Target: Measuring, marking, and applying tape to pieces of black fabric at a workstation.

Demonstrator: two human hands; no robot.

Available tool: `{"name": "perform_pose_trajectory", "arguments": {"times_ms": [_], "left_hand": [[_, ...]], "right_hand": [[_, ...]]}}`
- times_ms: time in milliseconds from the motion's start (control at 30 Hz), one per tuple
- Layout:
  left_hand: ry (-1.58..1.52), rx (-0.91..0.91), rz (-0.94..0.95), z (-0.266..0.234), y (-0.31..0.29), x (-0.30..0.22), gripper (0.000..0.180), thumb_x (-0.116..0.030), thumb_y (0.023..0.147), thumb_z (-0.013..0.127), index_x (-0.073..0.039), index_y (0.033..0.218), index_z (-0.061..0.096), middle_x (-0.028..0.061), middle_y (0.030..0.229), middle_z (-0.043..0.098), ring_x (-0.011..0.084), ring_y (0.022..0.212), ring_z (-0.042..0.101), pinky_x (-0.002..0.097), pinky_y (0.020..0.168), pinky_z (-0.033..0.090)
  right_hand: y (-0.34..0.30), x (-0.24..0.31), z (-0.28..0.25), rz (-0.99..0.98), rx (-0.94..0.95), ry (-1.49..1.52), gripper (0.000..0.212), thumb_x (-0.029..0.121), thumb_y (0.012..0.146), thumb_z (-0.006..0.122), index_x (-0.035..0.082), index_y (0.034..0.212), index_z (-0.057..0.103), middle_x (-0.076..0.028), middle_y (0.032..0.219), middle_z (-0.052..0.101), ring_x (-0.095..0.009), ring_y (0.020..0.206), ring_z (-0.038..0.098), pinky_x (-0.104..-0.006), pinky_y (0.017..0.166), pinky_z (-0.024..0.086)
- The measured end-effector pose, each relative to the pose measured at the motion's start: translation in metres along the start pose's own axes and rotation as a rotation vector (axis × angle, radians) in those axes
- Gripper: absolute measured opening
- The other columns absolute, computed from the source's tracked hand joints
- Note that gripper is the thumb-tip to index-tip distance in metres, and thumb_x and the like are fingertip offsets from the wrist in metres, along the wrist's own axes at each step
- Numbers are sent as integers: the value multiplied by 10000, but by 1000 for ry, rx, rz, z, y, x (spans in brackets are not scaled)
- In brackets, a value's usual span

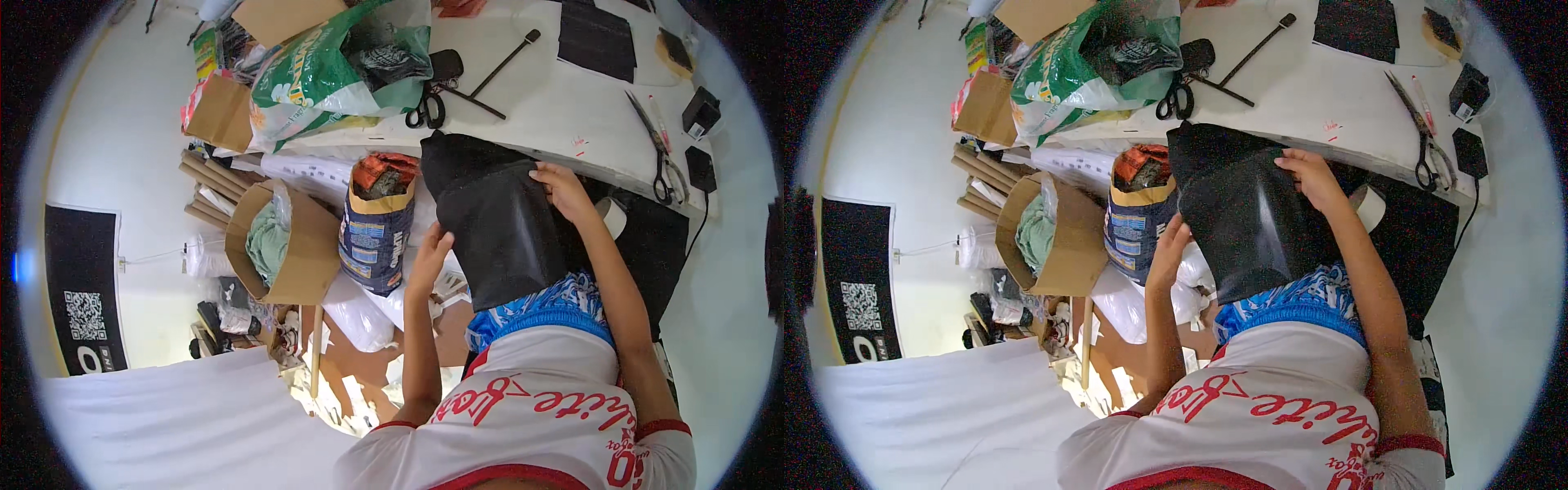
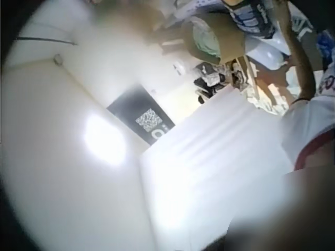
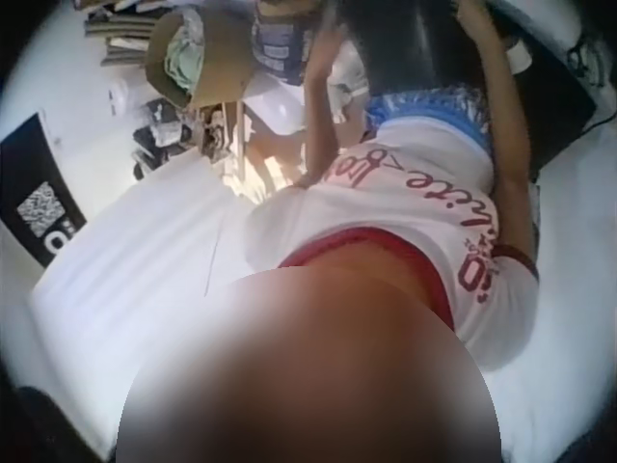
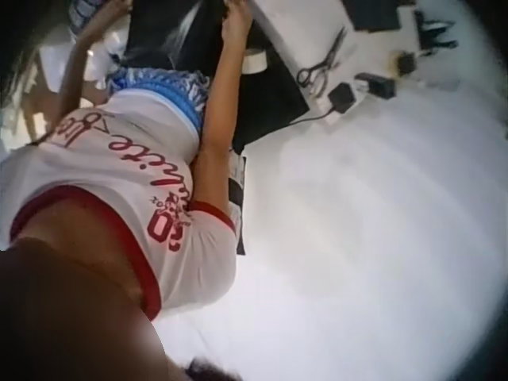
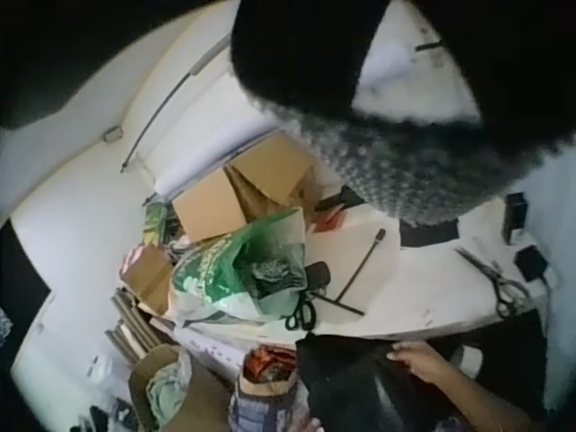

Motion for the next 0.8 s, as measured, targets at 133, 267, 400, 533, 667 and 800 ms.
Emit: {"name": "perform_pose_trajectory", "arguments": {"times_ms": [133,267,400,533,667,800], "left_hand": [[-375,-126,-196,-15,25,36,472,-367,940,470,11,1221,492,81,1167,568,170,1020,545,318,866,437],[-457,-67,-110,-11,49,18,285,-296,867,607,-31,973,606,-12,845,610,77,728,541,205,657,401],[-297,-13,-88,-27,51,1,187,-167,843,626,-55,993,613,-28,842,609,49,717,536,184,659,412],[-241,80,-80,-33,45,10,173,-111,814,653,-78,981,629,-50,809,608,35,720,538,179,665,416],[-177,100,-57,-45,40,14,129,-135,796,682,-101,914,642,-73,756,591,30,685,532,173,654,407],[23,78,-110,-43,37,-4,125,-165,778,710,-116,872,643,-67,762,595,31,659,525,184,619,411]], "right_hand": [[-9,9,17,-16,50,-133,292,160,815,649,19,1058,569,2,909,594,-101,806,558,-249,755,433],[5,5,4,-175,34,-344,322,144,789,678,5,1064,584,-9,925,608,-112,844,558,-246,798,424],[4,16,13,-187,87,-433,225,115,789,676,7,975,610,7,861,608,-82,799,558,-220,726,436],[-1,26,16,-82,153,-416,311,190,759,728,22,966,566,22,715,521,-70,541,456,-216,496,374],[-1,26,20,88,215,-132,257,142,783,708,46,965,554,18,713,572,-97,503,542,-182,434,394],[2,25,23,206,231,-3,227,101,811,671,39,980,533,-46,778,615,-192,730,683,-238,549,558]]}}
Point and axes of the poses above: each hand's wrist, its own y-axis towards the middle knuckle, its own z-axis out of the palm, x = y × z, the point moved 6 cm from there along y, towards the middle knuckle
